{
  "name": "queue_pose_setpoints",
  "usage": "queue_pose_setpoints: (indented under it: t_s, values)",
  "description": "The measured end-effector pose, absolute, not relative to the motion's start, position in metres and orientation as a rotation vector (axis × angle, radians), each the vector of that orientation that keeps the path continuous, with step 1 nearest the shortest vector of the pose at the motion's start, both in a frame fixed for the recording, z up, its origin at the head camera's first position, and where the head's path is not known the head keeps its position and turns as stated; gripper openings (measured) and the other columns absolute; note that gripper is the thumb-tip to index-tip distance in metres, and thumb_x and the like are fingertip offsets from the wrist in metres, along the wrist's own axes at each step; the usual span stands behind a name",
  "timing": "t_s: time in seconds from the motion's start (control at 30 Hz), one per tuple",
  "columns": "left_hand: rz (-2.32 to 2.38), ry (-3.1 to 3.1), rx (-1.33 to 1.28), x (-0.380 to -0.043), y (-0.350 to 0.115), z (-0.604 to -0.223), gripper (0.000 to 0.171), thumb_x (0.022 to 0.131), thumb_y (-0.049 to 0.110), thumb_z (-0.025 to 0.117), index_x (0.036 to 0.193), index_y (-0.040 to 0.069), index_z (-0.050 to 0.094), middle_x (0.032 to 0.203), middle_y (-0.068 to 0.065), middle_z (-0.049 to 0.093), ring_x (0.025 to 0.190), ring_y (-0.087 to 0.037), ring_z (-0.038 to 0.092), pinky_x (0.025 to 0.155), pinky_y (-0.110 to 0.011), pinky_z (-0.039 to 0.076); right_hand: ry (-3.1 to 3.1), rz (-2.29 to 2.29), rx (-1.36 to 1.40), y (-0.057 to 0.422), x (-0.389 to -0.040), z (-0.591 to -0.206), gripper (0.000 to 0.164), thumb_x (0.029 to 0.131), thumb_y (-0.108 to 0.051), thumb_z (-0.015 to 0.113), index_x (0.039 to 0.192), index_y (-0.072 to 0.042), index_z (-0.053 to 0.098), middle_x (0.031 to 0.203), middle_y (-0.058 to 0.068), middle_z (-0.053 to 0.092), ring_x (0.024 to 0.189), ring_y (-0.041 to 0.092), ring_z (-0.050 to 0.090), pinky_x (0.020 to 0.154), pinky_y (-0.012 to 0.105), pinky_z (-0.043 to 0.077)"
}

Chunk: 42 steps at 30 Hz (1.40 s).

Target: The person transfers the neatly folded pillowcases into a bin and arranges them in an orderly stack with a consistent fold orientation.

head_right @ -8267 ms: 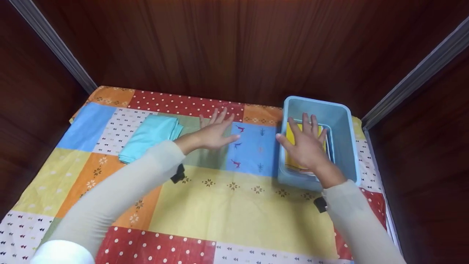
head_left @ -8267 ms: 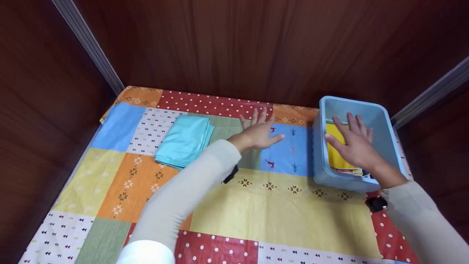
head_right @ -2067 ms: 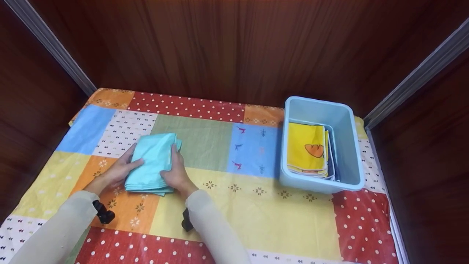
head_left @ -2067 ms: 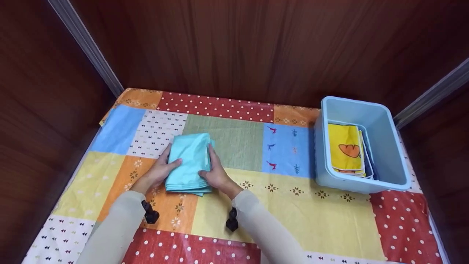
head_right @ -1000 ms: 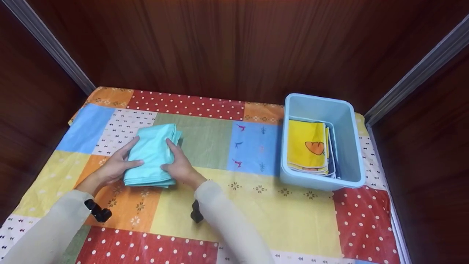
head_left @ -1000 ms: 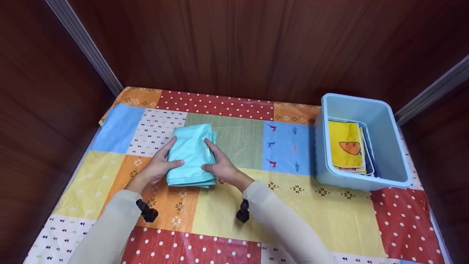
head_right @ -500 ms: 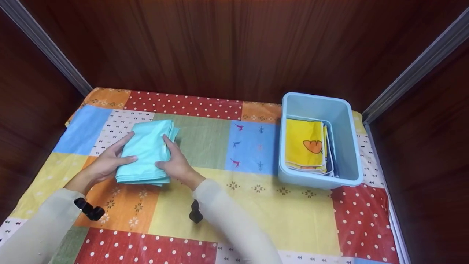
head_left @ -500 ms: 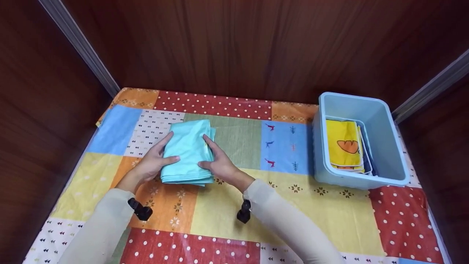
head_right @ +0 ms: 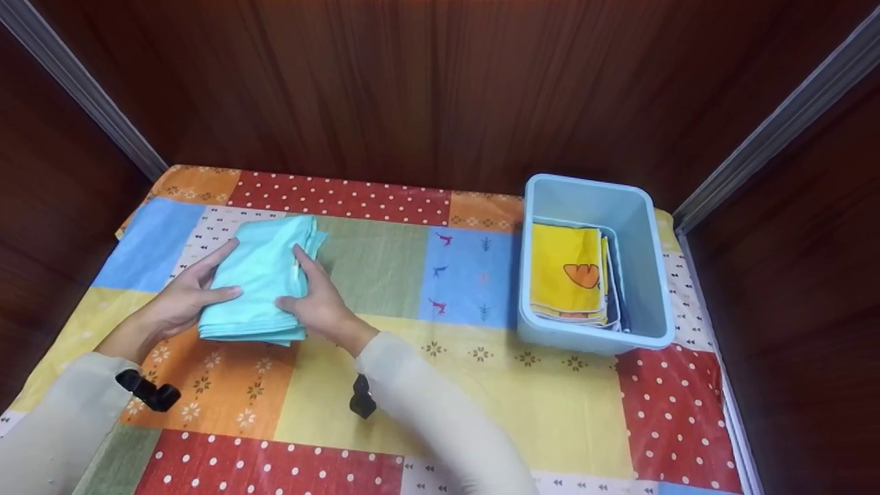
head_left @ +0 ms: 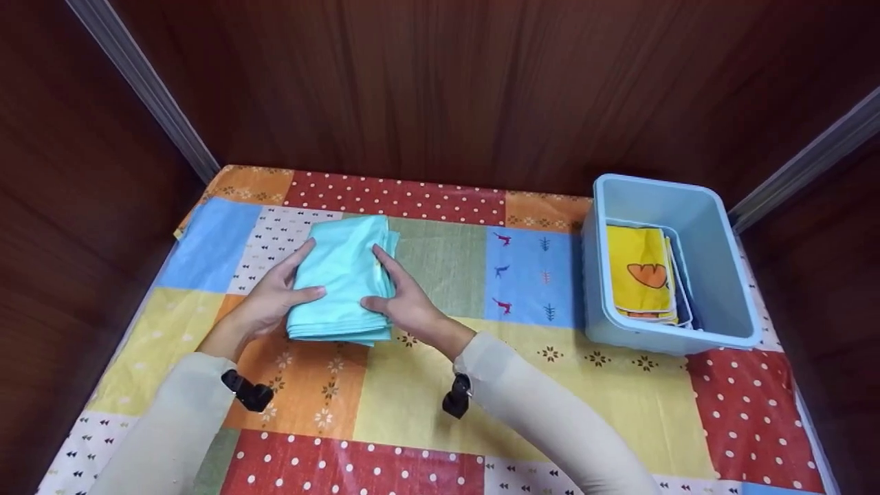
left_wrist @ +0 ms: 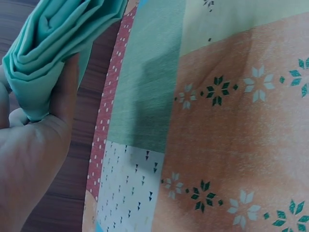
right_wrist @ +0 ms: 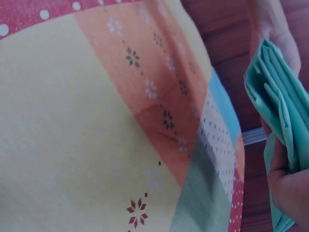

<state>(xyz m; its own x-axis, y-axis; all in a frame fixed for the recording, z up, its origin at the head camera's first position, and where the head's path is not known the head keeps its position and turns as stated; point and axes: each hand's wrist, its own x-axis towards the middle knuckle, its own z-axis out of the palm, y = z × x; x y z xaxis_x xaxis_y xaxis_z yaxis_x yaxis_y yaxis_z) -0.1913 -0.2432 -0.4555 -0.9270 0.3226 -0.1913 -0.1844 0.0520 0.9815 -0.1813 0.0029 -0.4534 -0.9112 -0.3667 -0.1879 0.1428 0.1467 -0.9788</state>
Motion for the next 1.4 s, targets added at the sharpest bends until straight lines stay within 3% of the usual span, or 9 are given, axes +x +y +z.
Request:
queue_pose_setpoints:
  t_s: [0.47,0.7,0.9,1.13,1.4]
  values:
    - [1.902,1.988,0.183,-0.195,-0.253,-0.438,0.089,0.096,-0.004,0.064,0.165,0.013,0.009,0.172,-0.004,-0.005,0.156,-0.023,-0.004,0.124,-0.04,0.013,1.984,-1.924,-0.219,-0.004,-0.177,-0.441,0.086,0.095,-0.004,0.069,0.164,-0.029,0.024,0.17,0.005,0.015,0.154,0.025,0.016,0.123,0.042,0.024]
    - [1.965,1.91,0.204,-0.199,-0.254,-0.43,0.09,0.096,-0.007,0.062,0.165,0.015,0.007,0.171,-0.008,-0.007,0.155,-0.026,0.0,0.121,-0.035,0.024,1.961,-1.993,-0.268,-0.005,-0.179,-0.432,0.086,0.094,-0.001,0.069,0.164,-0.025,0.024,0.169,0.006,0.016,0.153,0.023,0.017,0.122,0.039,0.025]
    - [1.959,1.943,0.213,-0.202,-0.255,-0.419,0.09,0.096,-0.006,0.063,0.165,0.014,0.009,0.171,-0.006,-0.007,0.156,-0.026,-0.002,0.12,-0.032,0.026,1.992,-2.003,-0.272,-0.007,-0.182,-0.424,0.086,0.093,0.0,0.07,0.163,-0.024,0.026,0.169,0.006,0.018,0.153,0.022,0.019,0.121,0.038,0.027]
    - [1.961,1.935,0.211,-0.207,-0.253,-0.409,0.09,0.097,-0.005,0.063,0.165,0.017,0.01,0.171,-0.008,-0.006,0.156,-0.027,0.001,0.111,-0.024,0.038,1.995,-2.005,-0.264,-0.005,-0.185,-0.414,0.087,0.093,0.001,0.07,0.163,-0.024,0.026,0.168,0.008,0.02,0.152,0.024,0.022,0.121,0.038,0.028]
    - [1.972,1.95,0.215,-0.207,-0.252,-0.405,0.086,0.097,-0.005,0.062,0.165,0.016,0.012,0.171,-0.007,-0.006,0.156,-0.026,-0.001,0.117,-0.029,0.031,1.996,-2.008,-0.235,-0.005,-0.184,-0.41,0.085,0.094,-0.001,0.069,0.163,-0.026,0.026,0.169,0.008,0.019,0.151,0.025,0.023,0.121,0.04,0.028]
